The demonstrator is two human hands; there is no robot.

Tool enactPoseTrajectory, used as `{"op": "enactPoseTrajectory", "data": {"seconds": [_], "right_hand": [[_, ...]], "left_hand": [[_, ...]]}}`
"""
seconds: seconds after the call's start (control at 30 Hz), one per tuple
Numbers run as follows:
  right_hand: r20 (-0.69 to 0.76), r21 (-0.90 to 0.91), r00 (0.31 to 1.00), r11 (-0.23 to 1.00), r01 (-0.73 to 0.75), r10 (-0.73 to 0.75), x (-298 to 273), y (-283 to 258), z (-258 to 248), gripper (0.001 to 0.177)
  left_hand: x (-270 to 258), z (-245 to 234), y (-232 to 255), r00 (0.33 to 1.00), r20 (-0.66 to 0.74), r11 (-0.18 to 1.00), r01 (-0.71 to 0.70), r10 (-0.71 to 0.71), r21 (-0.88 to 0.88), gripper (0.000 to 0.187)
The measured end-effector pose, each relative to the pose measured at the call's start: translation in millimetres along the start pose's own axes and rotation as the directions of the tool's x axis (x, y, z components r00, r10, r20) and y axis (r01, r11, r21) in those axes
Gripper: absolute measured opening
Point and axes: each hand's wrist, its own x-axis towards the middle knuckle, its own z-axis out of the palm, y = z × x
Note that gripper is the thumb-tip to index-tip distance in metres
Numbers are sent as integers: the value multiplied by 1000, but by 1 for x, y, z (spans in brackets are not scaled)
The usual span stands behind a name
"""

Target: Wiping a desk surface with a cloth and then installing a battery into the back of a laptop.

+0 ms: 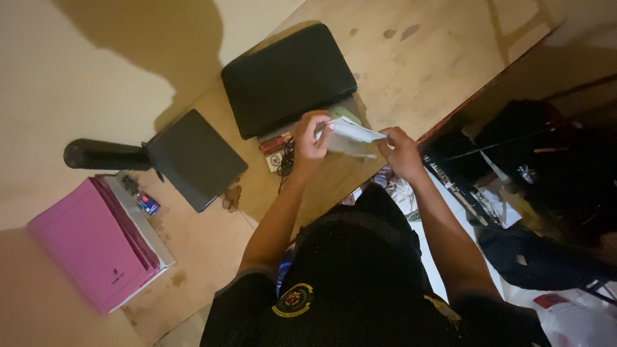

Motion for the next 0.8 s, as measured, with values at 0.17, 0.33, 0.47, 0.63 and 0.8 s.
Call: {"op": "enactPoseTrajectory", "data": {"seconds": [0.17, 0.33, 0.47, 0.63, 0.8], "right_hand": [[-86, 224, 994, 974, -43, 64, 5, 9, -9, 14], [-93, 339, 985, 935, -105, 144, 33, -24, -20, 16], [-107, 335, 992, 942, -20, 59, 88, -54, -28, 19], [-156, 371, 978, 909, 190, -140, 144, -89, -20, 18], [-124, 306, 940, 889, 340, -317, 139, -95, 6, 28]], "left_hand": [[6, -12, 3, 986, 127, 975, 131, -109, -178, 15], [17, -10, -43, 955, 192, 957, 255, -227, -138, 24], [75, -37, -24, 982, 117, 984, 161, -151, -78, 17], [117, -67, 4, 995, 10, 993, 104, -103, -51, 15], [81, -75, -63, 958, 4, 954, 285, -287, 94, 19]]}}
